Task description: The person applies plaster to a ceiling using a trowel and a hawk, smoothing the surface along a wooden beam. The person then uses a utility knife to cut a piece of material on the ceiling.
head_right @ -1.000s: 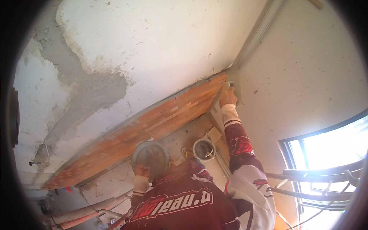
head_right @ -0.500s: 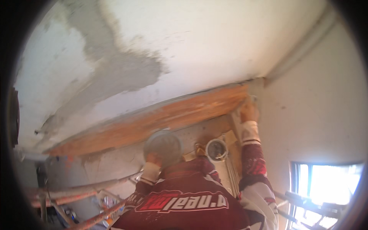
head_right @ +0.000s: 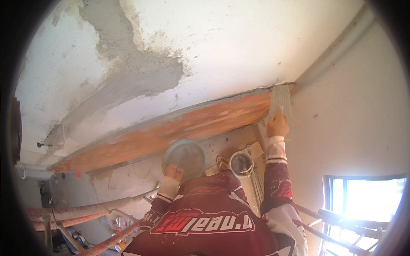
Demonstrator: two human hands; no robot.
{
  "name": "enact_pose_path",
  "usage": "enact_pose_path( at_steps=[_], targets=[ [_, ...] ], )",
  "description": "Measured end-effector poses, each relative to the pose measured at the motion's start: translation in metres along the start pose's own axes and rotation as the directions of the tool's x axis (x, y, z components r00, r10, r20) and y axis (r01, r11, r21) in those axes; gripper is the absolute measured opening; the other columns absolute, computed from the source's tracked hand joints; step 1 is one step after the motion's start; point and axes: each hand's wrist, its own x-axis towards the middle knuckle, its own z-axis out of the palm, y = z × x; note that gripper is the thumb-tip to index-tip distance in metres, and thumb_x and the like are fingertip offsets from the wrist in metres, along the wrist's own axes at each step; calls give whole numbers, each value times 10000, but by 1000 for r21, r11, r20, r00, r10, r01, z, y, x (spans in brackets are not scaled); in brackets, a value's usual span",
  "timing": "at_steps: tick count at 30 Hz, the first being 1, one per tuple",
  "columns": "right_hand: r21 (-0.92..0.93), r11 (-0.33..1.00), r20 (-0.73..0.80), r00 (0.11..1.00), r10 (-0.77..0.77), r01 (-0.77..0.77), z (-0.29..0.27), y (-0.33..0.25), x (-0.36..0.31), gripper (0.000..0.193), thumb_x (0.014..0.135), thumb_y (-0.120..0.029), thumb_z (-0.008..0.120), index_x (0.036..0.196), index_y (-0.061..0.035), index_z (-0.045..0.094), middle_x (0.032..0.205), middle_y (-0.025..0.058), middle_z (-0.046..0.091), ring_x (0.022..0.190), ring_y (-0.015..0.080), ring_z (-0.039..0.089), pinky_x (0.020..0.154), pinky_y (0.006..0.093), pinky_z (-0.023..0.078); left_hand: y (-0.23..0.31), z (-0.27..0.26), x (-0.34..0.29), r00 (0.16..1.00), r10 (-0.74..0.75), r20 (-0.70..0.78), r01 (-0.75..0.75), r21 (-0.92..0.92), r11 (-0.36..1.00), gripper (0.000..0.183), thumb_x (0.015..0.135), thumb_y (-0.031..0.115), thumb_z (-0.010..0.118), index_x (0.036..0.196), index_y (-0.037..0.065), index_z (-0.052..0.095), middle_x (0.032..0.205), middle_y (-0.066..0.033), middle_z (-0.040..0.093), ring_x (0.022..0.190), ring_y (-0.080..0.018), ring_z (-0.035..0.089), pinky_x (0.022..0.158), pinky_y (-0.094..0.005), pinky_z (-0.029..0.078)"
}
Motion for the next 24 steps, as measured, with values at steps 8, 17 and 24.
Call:
enact_pose_path(
  at_steps=[8, 17, 24],
  targets=[
    [-37, 999, 162, 986, 29, -23, 7, -36, -19, 379, 790, -196, 475, 1165, -168, 521, 932, 180, 570, 787, 359, 560, 683, 451, 454, 7, -11, 10, 999, 46, 26, -47, 65, 997, 93, 705, 49, 507, 776, 84, 458, 685, -36, 429, 587, -165, 427, 587, -332, 432],
    [56, 998, 231, 972, -43, 30, -5, -112, -96, 397, 779, -167, 512, 1175, -191, 517, 864, 150, 547, 669, 347, 564, 560, 433, 465, 15, -3, -2, 999, 43, 14, -43, 18, 999, 70, 710, 55, 497, 724, 99, 444, 642, -26, 411, 574, -154, 407, 603, -327, 416],
    [-5, 999, 159, 987, 38, -38, -6, -85, -80, 387, 786, -161, 509, 1172, -191, 521, 858, 148, 535, 651, 336, 560, 550, 430, 458, 19, -4, -7, 1000, 1, -17, -1, 12, 1000, 87, 713, 52, 501, 708, 115, 440, 637, -13, 402, 572, -149, 401, 618, -321, 403]
  ],
)
